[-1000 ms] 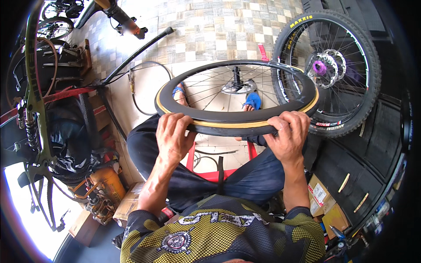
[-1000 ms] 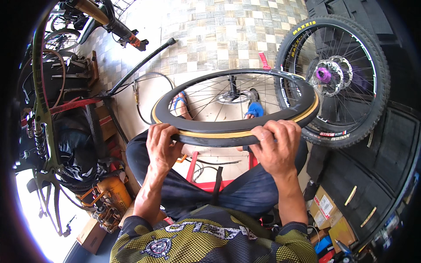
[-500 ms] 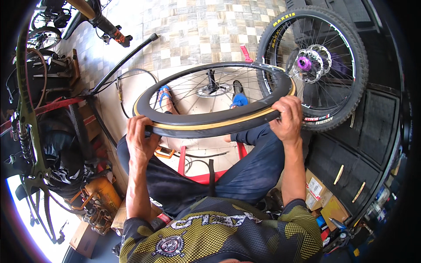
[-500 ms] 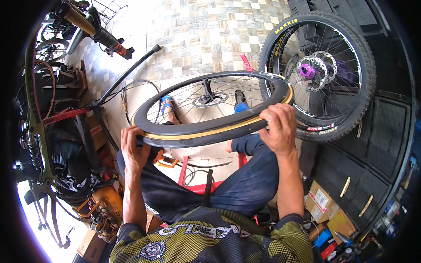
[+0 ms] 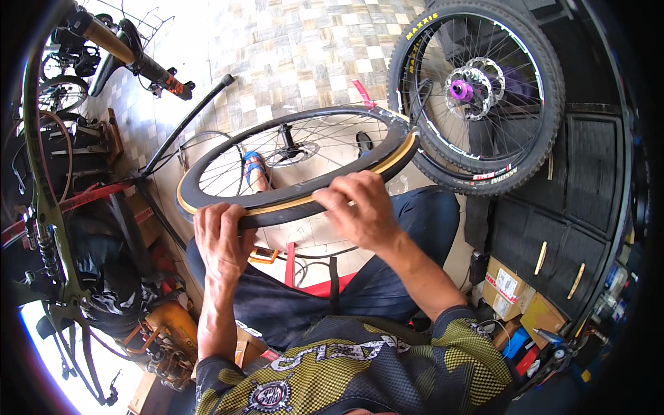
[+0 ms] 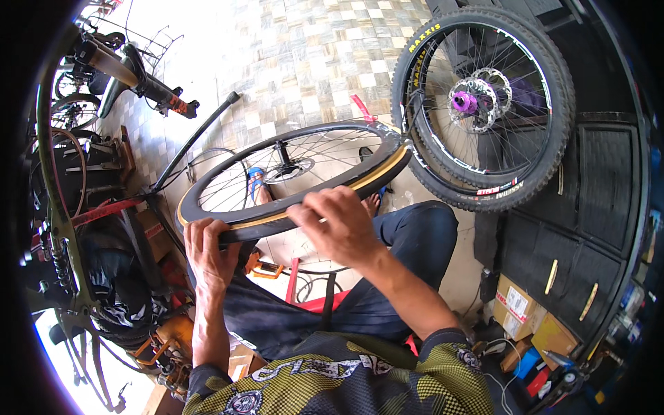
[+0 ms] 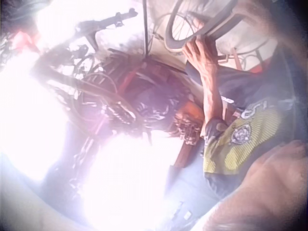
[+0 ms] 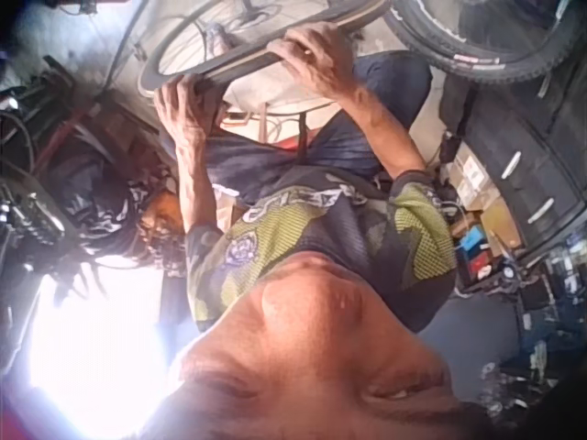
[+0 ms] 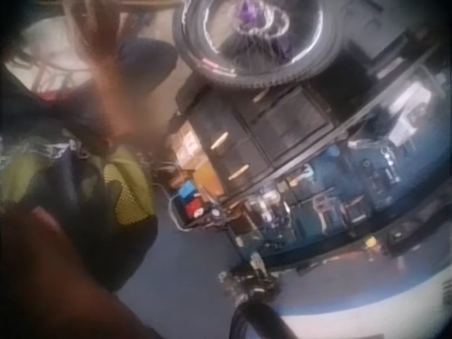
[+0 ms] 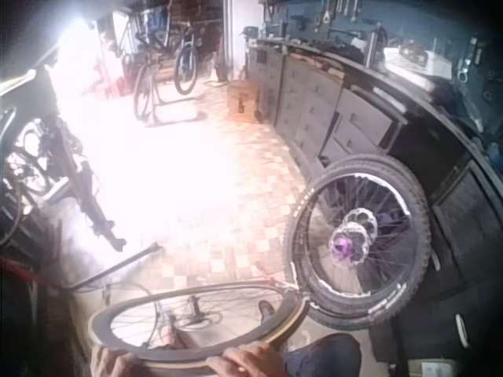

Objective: The person installs a bicycle tire onto a wheel rim. They use a pink tire lever to pry the tire bead over the rim edge, then work the tire around the rim by hand, repeating the lever-assisted seating process until the tire is fully mounted.

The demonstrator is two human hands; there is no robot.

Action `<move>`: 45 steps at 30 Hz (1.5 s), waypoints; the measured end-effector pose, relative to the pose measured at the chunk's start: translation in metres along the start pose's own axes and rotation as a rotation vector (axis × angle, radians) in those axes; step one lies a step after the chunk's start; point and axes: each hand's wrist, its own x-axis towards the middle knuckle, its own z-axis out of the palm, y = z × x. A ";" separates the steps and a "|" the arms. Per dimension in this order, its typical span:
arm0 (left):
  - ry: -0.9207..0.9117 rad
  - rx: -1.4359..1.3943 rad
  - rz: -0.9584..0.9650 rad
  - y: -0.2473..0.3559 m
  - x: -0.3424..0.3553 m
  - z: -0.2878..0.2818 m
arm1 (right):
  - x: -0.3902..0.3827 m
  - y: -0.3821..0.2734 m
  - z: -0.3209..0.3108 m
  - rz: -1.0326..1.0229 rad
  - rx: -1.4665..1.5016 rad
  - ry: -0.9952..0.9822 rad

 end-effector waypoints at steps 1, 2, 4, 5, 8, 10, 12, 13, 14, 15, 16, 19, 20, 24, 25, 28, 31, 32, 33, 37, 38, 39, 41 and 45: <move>0.008 0.010 -0.020 -0.005 -0.001 -0.002 | -0.007 0.013 -0.003 0.022 0.001 0.017; 0.007 0.004 -0.061 -0.010 0.001 -0.006 | -0.014 0.029 -0.009 0.061 -0.030 0.019; 0.050 0.024 -0.117 -0.030 -0.007 -0.008 | -0.036 0.068 -0.013 0.192 -0.094 -0.016; 0.077 0.021 -0.134 -0.041 -0.010 -0.008 | -0.045 0.087 -0.011 0.279 -0.127 -0.020; 0.096 0.039 -0.135 -0.063 -0.014 -0.013 | -0.052 0.111 0.002 0.336 -0.104 -0.043; 0.119 0.046 -0.117 -0.081 -0.017 -0.016 | -0.049 0.110 0.009 0.246 -0.079 -0.004; 0.130 0.068 -0.118 -0.096 -0.016 -0.022 | -0.044 0.100 0.009 0.173 -0.096 -0.020; 0.133 0.057 -0.141 -0.101 -0.016 -0.023 | -0.042 0.093 0.008 0.137 -0.106 -0.027; 0.138 0.047 -0.162 -0.105 -0.015 -0.025 | -0.041 0.085 0.007 0.123 -0.117 -0.018; 0.144 0.039 -0.185 -0.110 -0.015 -0.027 | -0.038 0.075 0.005 0.090 -0.110 0.003; 0.112 0.006 -0.261 -0.118 -0.018 -0.028 | -0.033 0.065 0.004 0.071 -0.117 0.044; 0.153 0.071 -0.239 -0.077 -0.003 -0.022 | -0.009 0.021 0.003 0.037 -0.133 0.158; 0.092 0.104 -0.174 -0.053 0.002 -0.021 | 0.000 0.004 0.006 0.027 -0.121 0.186; 0.036 0.128 0.143 0.013 0.029 -0.002 | 0.035 -0.046 0.018 -0.004 0.069 0.153; 0.022 0.170 0.179 0.016 0.034 -0.001 | 0.038 -0.050 0.017 -0.023 0.096 0.140; 0.133 0.063 0.101 -0.025 0.034 -0.008 | 0.019 -0.028 0.000 0.027 0.158 0.245; 0.148 0.125 0.100 -0.058 0.033 -0.019 | -0.018 0.039 -0.015 0.294 0.036 0.113; 0.144 0.118 0.092 -0.066 0.033 -0.021 | -0.027 0.055 -0.016 0.359 0.029 0.065; 0.141 0.114 0.085 -0.072 0.035 -0.023 | -0.034 0.066 -0.014 0.423 0.024 0.018; 0.155 0.154 0.039 -0.096 0.043 -0.025 | -0.037 0.071 0.014 0.282 0.056 -0.218; 0.204 0.132 0.007 -0.103 0.050 -0.022 | -0.036 0.069 0.022 0.261 0.048 -0.210; 0.256 0.115 -0.024 -0.108 0.059 -0.023 | -0.030 0.063 0.025 0.236 0.043 -0.198; 0.357 0.123 -0.116 -0.109 0.081 -0.018 | -0.017 0.049 0.032 0.225 0.113 -0.299; 0.435 -0.061 -0.262 -0.091 0.112 0.005 | 0.021 0.018 0.036 0.310 0.129 -0.408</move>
